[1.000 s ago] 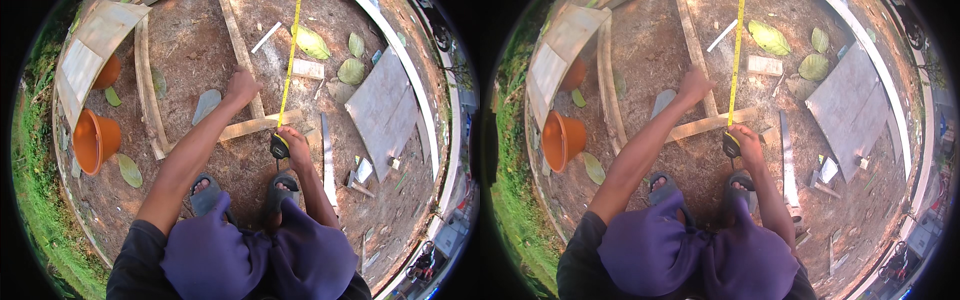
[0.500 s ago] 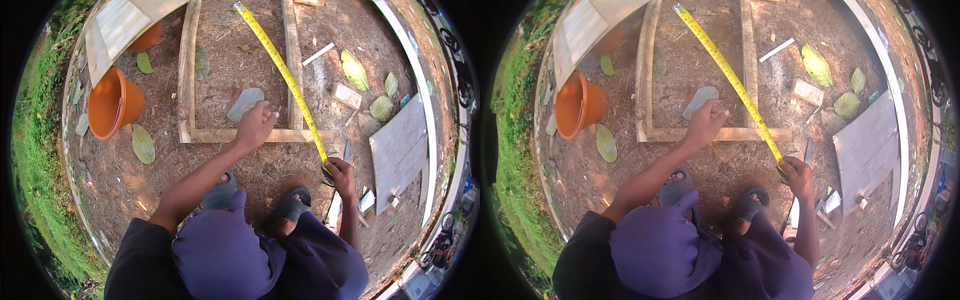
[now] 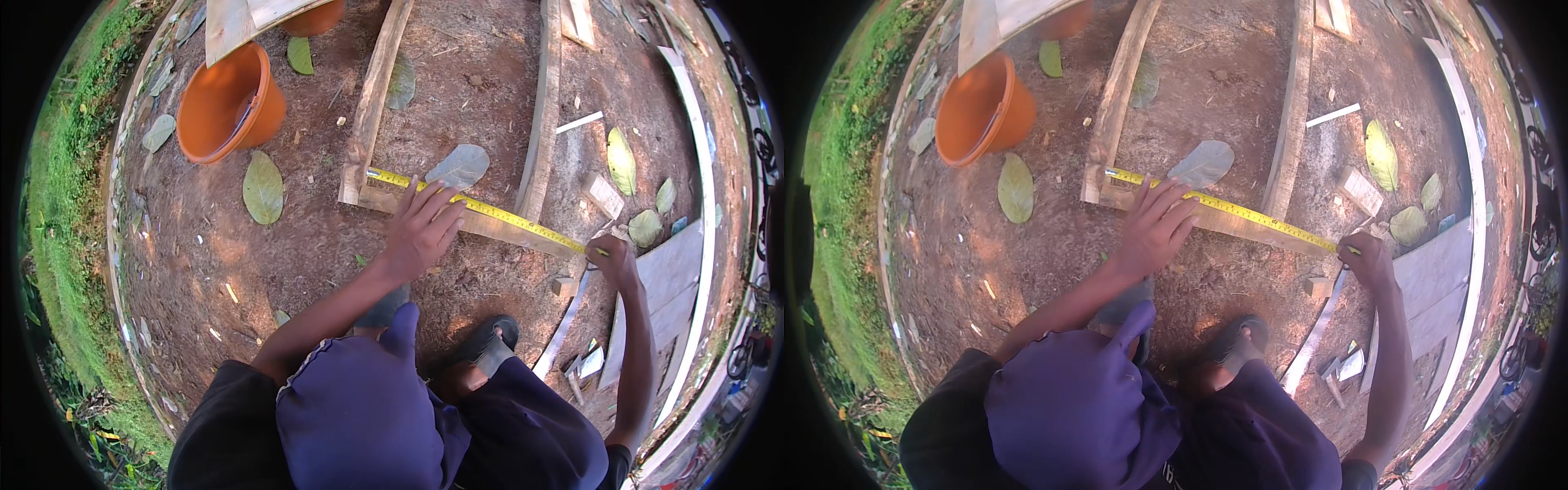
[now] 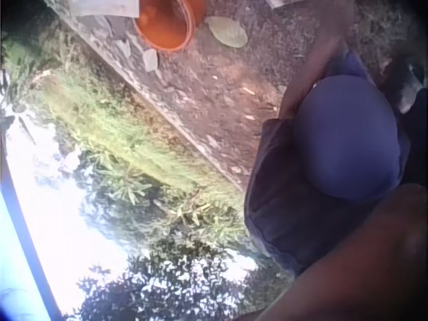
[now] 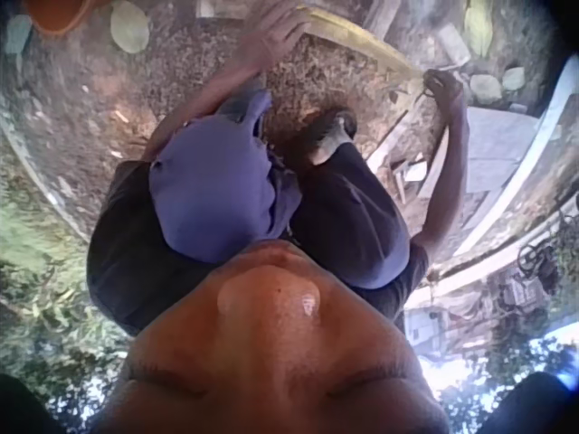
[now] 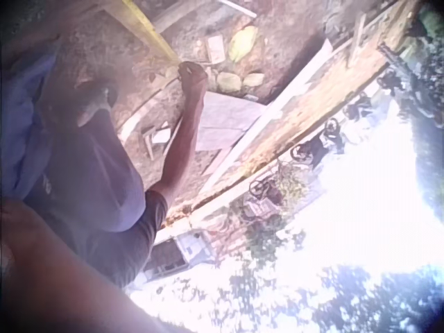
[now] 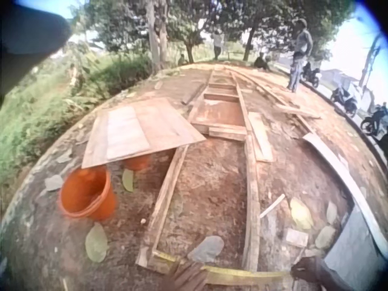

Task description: The person uses a hand saw to cut a small piece of wood placed on a wooden frame. After cutting, the person measures the frame and the cut piece with a tape measure.

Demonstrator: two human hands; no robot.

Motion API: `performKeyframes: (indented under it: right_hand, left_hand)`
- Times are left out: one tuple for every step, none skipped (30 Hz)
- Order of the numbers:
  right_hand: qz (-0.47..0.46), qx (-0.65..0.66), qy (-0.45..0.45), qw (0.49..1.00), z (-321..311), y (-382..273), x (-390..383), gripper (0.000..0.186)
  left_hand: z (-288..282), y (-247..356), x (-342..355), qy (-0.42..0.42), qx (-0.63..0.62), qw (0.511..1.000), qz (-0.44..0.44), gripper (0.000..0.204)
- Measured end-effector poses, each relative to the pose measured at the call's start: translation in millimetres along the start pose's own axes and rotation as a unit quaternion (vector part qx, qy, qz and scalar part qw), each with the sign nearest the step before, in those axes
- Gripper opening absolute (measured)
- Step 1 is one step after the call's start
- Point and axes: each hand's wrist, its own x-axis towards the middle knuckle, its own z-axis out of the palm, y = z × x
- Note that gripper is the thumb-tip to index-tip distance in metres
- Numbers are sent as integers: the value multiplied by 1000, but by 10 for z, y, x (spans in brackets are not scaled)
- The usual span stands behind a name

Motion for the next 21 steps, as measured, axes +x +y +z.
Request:
performKeyframes:
  right_hand:
    - [-21,-6,11,1000,2,0,72,17]
    - [-13,-14,9,1000,-5,-81,134,16]
    - [-11,-25,9,1000,-6,-115,182,17]
    - [-8,-36,10,999,-2,-136,221,18]
    - [-3,-43,11,999,26,-149,248,18]
    - [4,-39,4,999,34,-159,267,19]
    - [13,-33,-2,999,34,-166,283,20]
    - [27,-29,-6,999,35,-137,283,20]
    - [23,-29,-1,999,29,-117,239,21]
    - [32,-45,0,998,58,-113,273,21]
    - [8,-47,2,999,53,-38,254,23]
    - [17,-56,-9,998,73,9,260,25]
    - [40,-71,-30,996,66,2,261,25]
    - [31,-84,-27,996,85,-36,262,24]
    - [40,-88,-29,995,108,-49,269,24]
    - [48,-93,-31,994,119,-49,266,24]
    - [54,-96,-32,993,148,-65,269,24]
    - [63,-94,-43,993,144,-89,254,25]
    - [70,-91,-42,992,155,-89,241,25]
    - [77,-88,-42,992,172,-100,227,25]
    - [83,-86,-41,992,183,-110,220,25]
  left_hand:
    - [47,-47,21,-15,-4,1000,-1,26]
    - [99,-90,20,-28,-9,999,-14,25]
    - [146,-132,17,-42,-14,999,-25,25]
    - [188,-173,13,-57,-20,998,-36,25]
    - [210,-219,11,-68,-27,997,-34,24]
    - [230,-263,10,-80,-35,996,-31,23]
    - [247,-307,13,-93,-42,994,-27,22]
    - [256,-344,54,-94,-40,994,-25,23]
    - [279,-362,62,-96,-50,994,-23,23]
    - [283,-386,58,-99,-59,993,-21,24]
    - [273,-389,84,-115,-71,991,-19,22]
    - [249,-408,120,-128,-77,989,-18,21]
    - [279,-425,128,-127,-91,987,-35,20]
    - [270,-447,106,-129,-98,985,-55,19]
    - [258,-462,102,-130,-100,984,-74,19]
    - [271,-457,97,-133,-103,983,-79,19]
    - [259,-458,100,-136,-103,982,-84,19]
    - [259,-455,107,-138,-103,981,-90,18]
    - [271,-447,118,-141,-106,980,-96,18]
    - [269,-440,126,-144,-108,978,-103,19]
    - [271,-438,134,-146,-111,977,-111,19]
